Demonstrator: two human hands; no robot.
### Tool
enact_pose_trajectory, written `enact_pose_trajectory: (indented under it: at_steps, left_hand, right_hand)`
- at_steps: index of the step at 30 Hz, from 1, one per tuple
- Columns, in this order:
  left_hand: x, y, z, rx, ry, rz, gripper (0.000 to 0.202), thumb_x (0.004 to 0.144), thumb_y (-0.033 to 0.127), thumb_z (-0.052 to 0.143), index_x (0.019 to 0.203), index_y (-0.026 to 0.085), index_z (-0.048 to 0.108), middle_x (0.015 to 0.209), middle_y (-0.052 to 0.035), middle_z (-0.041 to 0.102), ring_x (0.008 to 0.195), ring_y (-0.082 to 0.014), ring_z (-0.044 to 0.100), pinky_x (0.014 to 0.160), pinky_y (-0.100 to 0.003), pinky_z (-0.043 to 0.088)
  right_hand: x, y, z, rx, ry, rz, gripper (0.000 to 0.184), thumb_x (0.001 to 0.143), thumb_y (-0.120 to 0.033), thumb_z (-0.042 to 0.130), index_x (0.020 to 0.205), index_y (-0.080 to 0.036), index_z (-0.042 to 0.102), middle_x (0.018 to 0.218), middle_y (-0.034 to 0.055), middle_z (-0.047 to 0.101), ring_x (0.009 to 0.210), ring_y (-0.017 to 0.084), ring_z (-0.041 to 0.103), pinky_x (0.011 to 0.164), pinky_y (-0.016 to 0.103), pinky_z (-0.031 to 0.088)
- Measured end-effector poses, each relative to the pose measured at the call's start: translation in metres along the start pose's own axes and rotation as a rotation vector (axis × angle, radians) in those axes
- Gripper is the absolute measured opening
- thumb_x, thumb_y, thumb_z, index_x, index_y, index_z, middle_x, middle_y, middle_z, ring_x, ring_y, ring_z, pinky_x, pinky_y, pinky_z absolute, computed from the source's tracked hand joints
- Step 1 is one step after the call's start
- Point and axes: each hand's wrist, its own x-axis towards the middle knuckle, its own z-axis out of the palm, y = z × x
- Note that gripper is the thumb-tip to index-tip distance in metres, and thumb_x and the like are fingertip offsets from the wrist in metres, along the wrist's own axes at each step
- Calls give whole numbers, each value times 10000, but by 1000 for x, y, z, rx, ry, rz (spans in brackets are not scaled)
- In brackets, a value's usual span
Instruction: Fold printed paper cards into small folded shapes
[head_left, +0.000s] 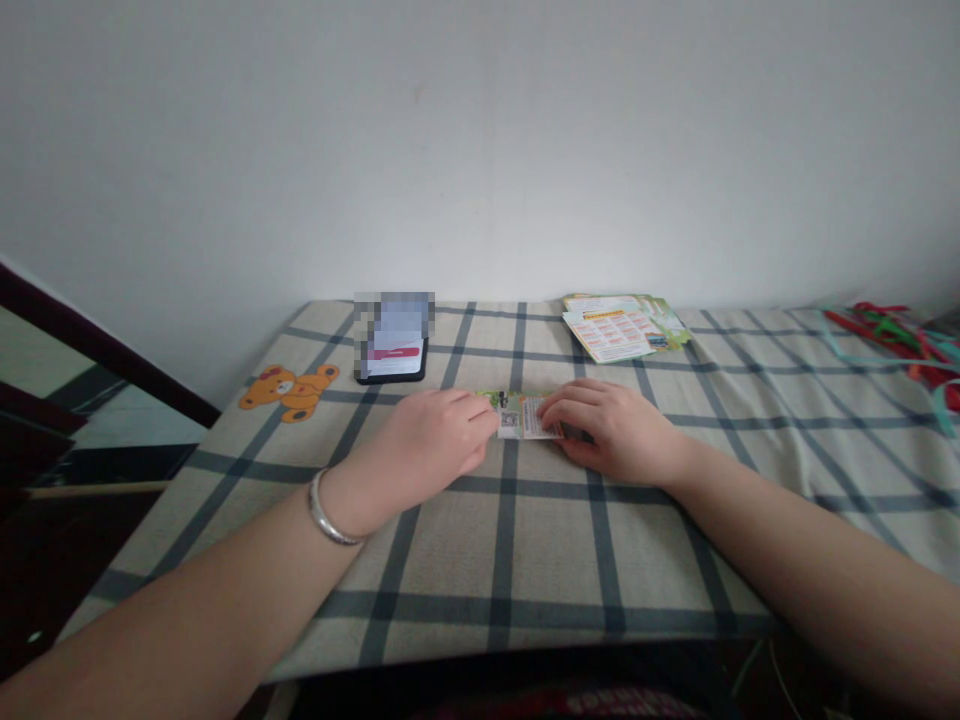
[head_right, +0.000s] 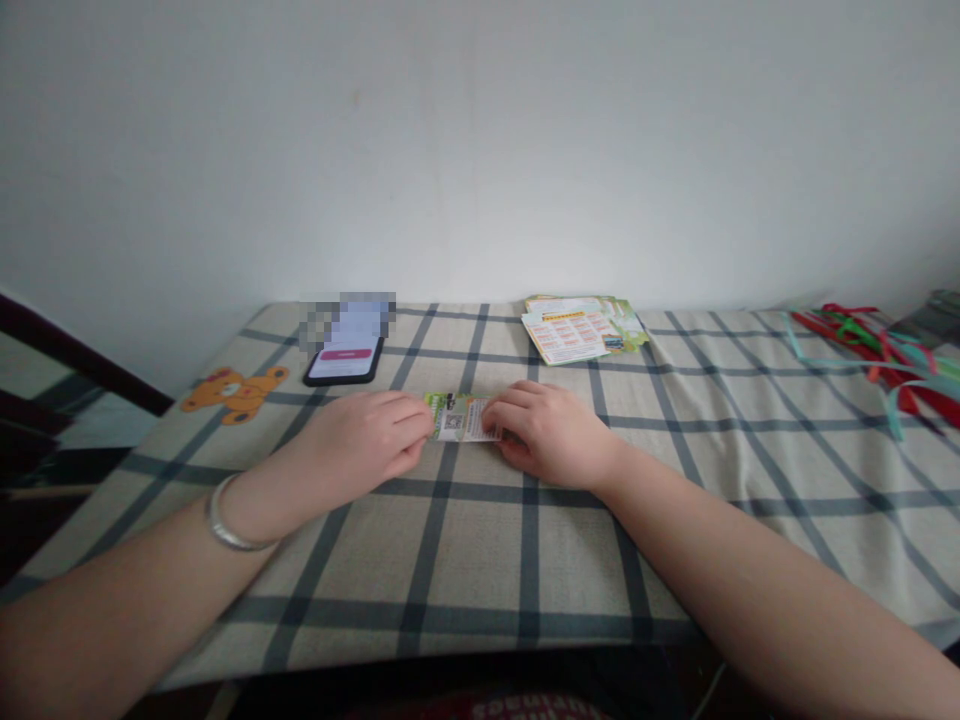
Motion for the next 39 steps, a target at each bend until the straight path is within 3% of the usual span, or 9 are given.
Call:
enact_pose_trajectory:
  at_steps: [6,9,13,18,22,27,33,39]
  left_hand:
    - [0,-5,3,-46,-5,-31,74,851,164,520,806,180,577,814,-20,614,752,-176,575,649,-304,449]
    - [1,-7,5,-70,-3,-40,80,855,167,525,808,178,589,828,-21,620,789,-180,580,690,-314,462]
    - [1,-7,7,-123,27,-40,85,870,175,542,850,175,625,883,-26,637,881,-191,588,788,-339,476]
    - [-3,-6,6,-151,53,-26,123,908,196,531,903,189,654,1000,-32,629,924,-191,584,798,-347,488]
    - [-3,-5,5,-204,6,88,150,903,200,546,1013,208,647,1020,-26,632,934,-198,579,816,-365,502]
    - [-3,-4,6,-263,10,202,258,920,133,490,1142,181,614,1147,-46,627,1074,-206,537,954,-379,476]
    - [-3,1,3,-220,-25,145,288,909,215,544,1191,217,604,1213,-65,583,1171,-262,481,994,-468,443]
    - [-1,5,4,-274,-32,109,313,906,250,553,1216,227,586,1223,-49,580,1168,-251,470,1003,-466,425]
  right_hand:
    - [-5,21,4,144,134,-21,84,865,-153,580,915,-203,626,1116,64,651,1009,183,601,882,343,489]
    - [-6,26,3,185,141,-44,80,875,-160,579,896,-213,635,1107,62,656,1007,180,607,874,346,499]
    - [-5,22,2,189,120,-77,80,872,-176,587,910,-217,644,1103,60,668,1014,184,611,879,361,507]
    - [-5,12,0,168,114,-123,105,856,-162,594,930,-218,642,1084,42,685,1053,182,604,909,358,506]
    - [-4,9,-3,105,96,-100,143,838,-139,588,962,-198,629,1066,54,685,1034,188,608,894,351,511]
    - [-5,6,-5,90,91,-75,105,845,-158,573,932,-188,625,1021,71,678,981,198,619,845,349,512]
    - [-6,3,-6,181,97,-64,125,806,-118,571,894,-200,605,924,42,675,910,178,620,806,318,495]
    - [-8,1,-7,214,34,37,142,789,-99,563,876,-209,580,875,10,672,778,140,611,723,281,473]
